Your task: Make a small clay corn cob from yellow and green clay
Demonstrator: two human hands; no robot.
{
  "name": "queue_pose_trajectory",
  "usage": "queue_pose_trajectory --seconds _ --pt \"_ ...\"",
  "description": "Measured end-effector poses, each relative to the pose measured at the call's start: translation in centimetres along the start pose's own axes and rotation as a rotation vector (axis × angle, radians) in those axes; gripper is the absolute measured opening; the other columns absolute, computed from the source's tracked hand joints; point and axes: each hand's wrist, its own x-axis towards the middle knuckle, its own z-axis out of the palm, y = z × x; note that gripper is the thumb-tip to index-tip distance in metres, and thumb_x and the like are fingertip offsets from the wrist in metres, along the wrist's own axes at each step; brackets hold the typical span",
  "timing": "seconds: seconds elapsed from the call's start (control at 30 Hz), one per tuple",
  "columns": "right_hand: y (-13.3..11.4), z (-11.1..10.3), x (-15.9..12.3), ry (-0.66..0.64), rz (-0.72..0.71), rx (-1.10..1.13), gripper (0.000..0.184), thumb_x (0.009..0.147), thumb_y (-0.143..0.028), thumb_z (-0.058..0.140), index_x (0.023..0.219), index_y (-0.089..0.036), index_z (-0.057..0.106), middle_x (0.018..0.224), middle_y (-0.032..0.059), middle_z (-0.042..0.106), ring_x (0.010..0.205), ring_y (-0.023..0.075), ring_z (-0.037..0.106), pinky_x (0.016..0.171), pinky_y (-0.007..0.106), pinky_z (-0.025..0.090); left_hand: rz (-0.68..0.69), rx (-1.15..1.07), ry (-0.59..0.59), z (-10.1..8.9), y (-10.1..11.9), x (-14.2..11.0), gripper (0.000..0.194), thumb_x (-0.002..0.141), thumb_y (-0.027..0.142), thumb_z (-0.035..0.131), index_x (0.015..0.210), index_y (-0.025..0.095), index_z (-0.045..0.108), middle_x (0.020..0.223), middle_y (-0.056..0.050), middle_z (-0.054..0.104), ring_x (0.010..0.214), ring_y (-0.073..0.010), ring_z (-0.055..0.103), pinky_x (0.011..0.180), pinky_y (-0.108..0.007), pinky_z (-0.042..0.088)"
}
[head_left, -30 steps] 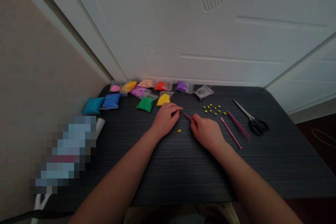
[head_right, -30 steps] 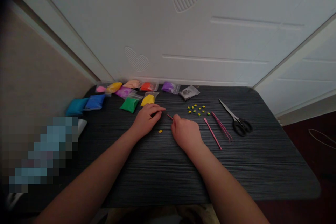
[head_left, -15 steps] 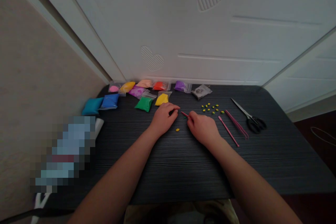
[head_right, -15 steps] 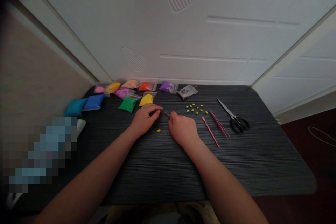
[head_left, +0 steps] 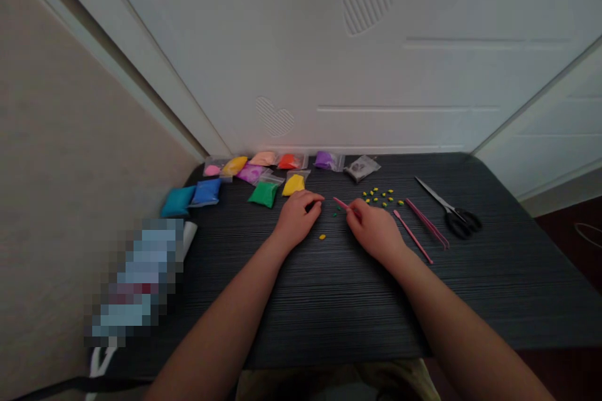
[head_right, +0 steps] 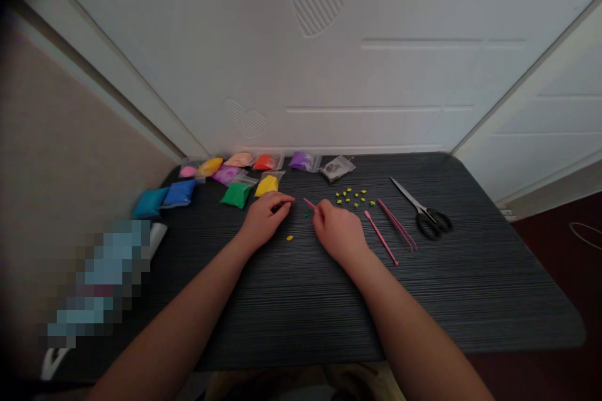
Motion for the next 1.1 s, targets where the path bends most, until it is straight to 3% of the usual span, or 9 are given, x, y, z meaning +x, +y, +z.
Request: queue_pose_trajectory --seconds 0.17,0.37,0.53,0.67,0.9,1.1 --pt "1.4 -1.0 0.3 0.057 0.055 0.134 0.028 0.088 -0.038 0.027 0.093 -0.025 0.051 0.073 0.0005 0.064 0.067 0.0152 0.06 0.057 0.023 0.035 0.004 -0.01 -0.03 0.0 0.0 0.0 0.019 0.08 0.024 0.045 0.089 0.018 0.062 0.088 -0.003 0.062 0.088 -0.0152 0.054 0.083 -0.03 0.042" --pt "0.9 -1.5 0.0 -0.09 0.078 -0.007 0.034 0.089 -0.036 0.022 0.094 -0.023 0.054 0.082 0.0046 0.065 0.075 0.019 0.061 0.061 0.028 0.037 -0.036 -0.041 -0.063 0.2 0.3 0.4 0.023 0.081 0.03 0.045 0.088 0.019 0.063 0.087 -0.003 0.062 0.084 -0.0149 0.056 0.078 -0.029 0.043" --pt "0.5 -1.4 -0.6 -0.085 0.08 -0.023 0.032 0.087 -0.026 0.026 0.103 -0.022 0.053 0.093 0.0077 0.064 0.081 0.0202 0.061 0.068 0.031 0.039 -0.089 -0.069 -0.128 0.8 0.7 1.4 0.024 0.079 0.034 0.047 0.087 0.021 0.066 0.086 -0.003 0.064 0.084 -0.0161 0.056 0.077 -0.03 0.043" --pt "0.2 -1.0 -1.0 -0.076 0.065 -0.035 0.034 0.086 -0.024 0.028 0.114 -0.021 0.048 0.098 0.0091 0.061 0.079 0.0211 0.061 0.063 0.031 0.042 -0.087 -0.099 -0.204 1.0 1.0 2.1 0.024 0.077 0.033 0.049 0.088 0.021 0.067 0.087 -0.004 0.064 0.083 -0.0166 0.056 0.078 -0.031 0.042" --pt "-0.1 -0.9 -1.3 -0.056 0.043 -0.052 0.032 0.086 -0.021 0.028 0.107 -0.017 0.053 0.098 0.0109 0.059 0.08 0.0205 0.061 0.063 0.03 0.044 -0.045 -0.158 -0.309 0.6 1.2 2.9 0.02 0.072 0.027 0.056 0.085 0.021 0.069 0.082 -0.003 0.064 0.079 -0.0153 0.056 0.075 -0.026 0.042" --pt "-0.2 -1.1 -1.4 -0.039 0.031 -0.052 0.028 0.086 -0.023 0.031 0.097 -0.017 0.056 0.092 0.0105 0.061 0.077 0.0201 0.062 0.062 0.029 0.044 -0.076 -0.197 -0.324 0.2 1.2 3.2 0.017 0.069 0.026 0.057 0.079 0.02 0.069 0.081 -0.002 0.064 0.079 -0.0157 0.055 0.074 -0.026 0.041"
